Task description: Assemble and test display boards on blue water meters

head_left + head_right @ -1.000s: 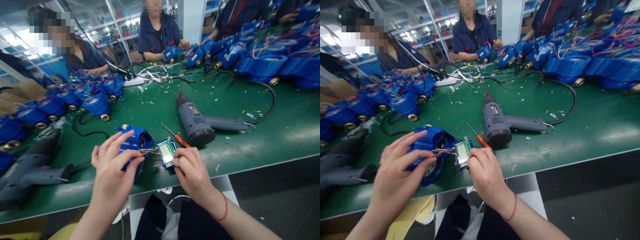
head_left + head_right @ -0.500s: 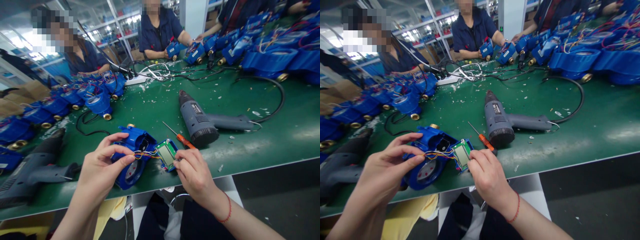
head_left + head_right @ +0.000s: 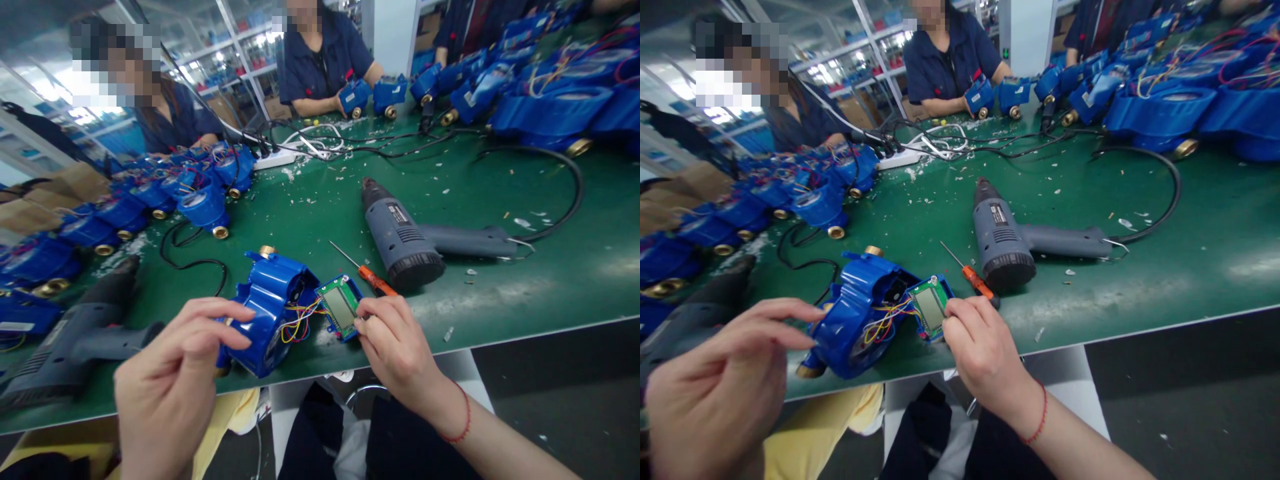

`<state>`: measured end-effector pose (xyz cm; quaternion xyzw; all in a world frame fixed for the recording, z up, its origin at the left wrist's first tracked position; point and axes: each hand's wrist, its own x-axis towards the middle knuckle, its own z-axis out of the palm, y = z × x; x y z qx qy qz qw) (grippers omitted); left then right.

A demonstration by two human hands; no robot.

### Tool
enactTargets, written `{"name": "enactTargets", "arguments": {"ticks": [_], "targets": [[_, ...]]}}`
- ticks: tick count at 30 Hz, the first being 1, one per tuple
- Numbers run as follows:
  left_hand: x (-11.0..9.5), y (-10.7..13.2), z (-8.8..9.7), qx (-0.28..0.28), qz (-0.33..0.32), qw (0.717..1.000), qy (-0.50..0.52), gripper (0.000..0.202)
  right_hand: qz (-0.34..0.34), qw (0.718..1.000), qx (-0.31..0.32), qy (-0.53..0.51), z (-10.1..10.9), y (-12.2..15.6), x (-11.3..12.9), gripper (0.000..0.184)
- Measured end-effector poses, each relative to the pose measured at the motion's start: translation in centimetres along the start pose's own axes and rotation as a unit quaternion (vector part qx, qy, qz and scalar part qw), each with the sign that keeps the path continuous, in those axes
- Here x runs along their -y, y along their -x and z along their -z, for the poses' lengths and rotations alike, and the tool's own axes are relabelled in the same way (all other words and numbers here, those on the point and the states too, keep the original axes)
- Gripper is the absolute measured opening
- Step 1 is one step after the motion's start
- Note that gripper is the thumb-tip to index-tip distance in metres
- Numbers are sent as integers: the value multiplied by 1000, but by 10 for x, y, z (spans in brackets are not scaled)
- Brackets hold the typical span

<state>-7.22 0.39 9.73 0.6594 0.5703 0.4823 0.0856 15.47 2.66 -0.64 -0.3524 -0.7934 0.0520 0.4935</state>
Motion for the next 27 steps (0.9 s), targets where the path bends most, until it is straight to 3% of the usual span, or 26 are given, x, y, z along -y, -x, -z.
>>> {"name": "enactTargets", "arguments": {"ticks": [3, 6, 13, 21, 27], "targets": [[-5, 15, -3, 100, -127, 977, -141, 11, -1, 1000, 2, -3, -1, 1, -1, 18], [-5, 23, -7, 97, -191, 950, -225, 11, -2, 1000, 2, -3, 0, 2, -1, 17], [-5, 23, -18, 104, -240, 923, -282, 20, -1, 1000, 2, 4, 2, 1, 1, 17], [-3, 19, -21, 134, -221, 922, -288, 13, 12, 1000, -8, 25, -1, 3, 2, 14], [6, 21, -9, 142, -132, 953, -231, 4, 43, 997, -12, 55, -2, 5, 2, 14]]}}
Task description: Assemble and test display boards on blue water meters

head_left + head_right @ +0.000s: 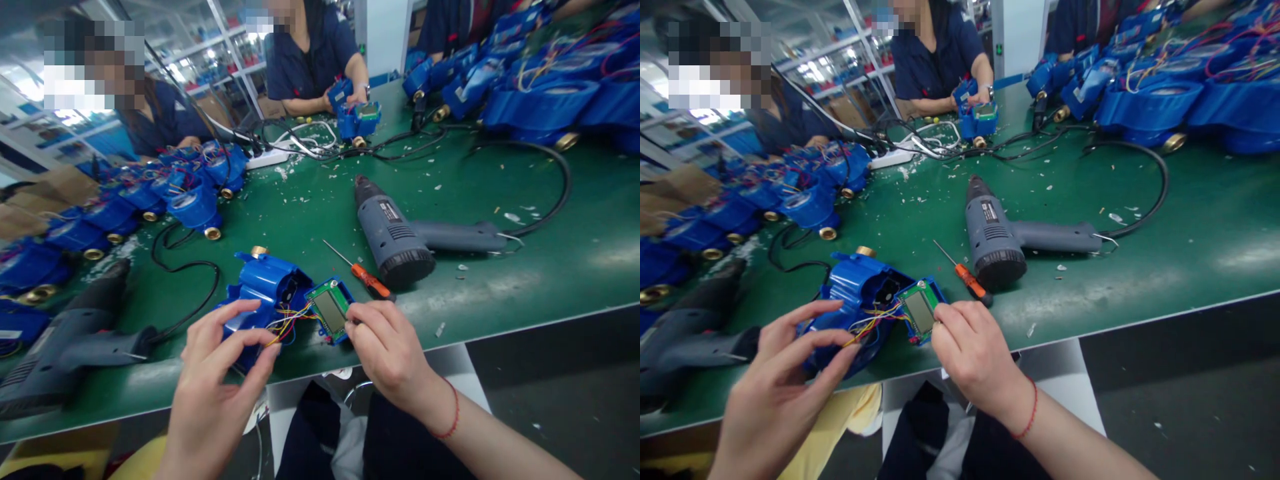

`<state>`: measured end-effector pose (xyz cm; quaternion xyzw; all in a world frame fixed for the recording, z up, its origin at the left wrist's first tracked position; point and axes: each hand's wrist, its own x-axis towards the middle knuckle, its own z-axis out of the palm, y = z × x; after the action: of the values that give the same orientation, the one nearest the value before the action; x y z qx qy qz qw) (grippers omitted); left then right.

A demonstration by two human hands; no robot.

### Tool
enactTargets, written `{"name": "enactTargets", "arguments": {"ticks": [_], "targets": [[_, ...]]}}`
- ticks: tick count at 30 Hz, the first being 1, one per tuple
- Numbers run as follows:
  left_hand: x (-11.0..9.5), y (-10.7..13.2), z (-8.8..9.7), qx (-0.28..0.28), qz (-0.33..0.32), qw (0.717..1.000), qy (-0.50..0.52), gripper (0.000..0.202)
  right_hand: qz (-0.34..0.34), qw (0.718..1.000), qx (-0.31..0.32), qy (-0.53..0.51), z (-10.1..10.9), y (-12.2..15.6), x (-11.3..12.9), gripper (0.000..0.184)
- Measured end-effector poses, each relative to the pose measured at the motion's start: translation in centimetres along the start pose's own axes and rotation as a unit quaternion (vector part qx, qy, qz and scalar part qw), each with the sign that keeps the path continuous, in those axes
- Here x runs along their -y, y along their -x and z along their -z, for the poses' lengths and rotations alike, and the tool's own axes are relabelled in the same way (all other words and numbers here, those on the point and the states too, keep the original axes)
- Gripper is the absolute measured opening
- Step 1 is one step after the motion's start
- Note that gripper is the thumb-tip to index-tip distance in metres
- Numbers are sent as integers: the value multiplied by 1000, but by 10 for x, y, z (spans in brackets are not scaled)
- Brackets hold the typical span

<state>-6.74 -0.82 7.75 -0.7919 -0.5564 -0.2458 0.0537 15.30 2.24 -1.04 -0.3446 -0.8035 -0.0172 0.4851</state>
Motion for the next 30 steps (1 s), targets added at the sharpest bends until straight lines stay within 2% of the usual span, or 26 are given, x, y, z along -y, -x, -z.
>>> {"name": "enactTargets", "arguments": {"ticks": [6, 10, 13, 17, 19, 25, 30], "targets": [[7, 5, -2, -12, 114, 985, 129, 7, 25, 1000, 12, 14, 6, -5, 1, 27], [2, 5, -4, -70, 142, 972, 176, 7, 24, 998, 51, -19, 15, -3, 1, 26], [-6, 1, -5, -105, 93, 978, 153, 16, 16, 997, 76, -8, 18, -1, -1, 29], [-16, -12, -6, -57, -51, 997, 24, 20, 0, 996, 88, -8, 18, 0, -2, 32], [-19, -18, -6, -49, -90, 994, -23, 18, -14, 995, 91, -23, 19, 0, -2, 28], [-19, -35, -4, -24, -121, 990, -61, 12, -63, 994, 78, -38, 24, 3, 1, 16], [-19, -64, -8, 54, -142, 985, -87, 22, -98, 994, 44, -29, 20, -1, 6, 18]]}}
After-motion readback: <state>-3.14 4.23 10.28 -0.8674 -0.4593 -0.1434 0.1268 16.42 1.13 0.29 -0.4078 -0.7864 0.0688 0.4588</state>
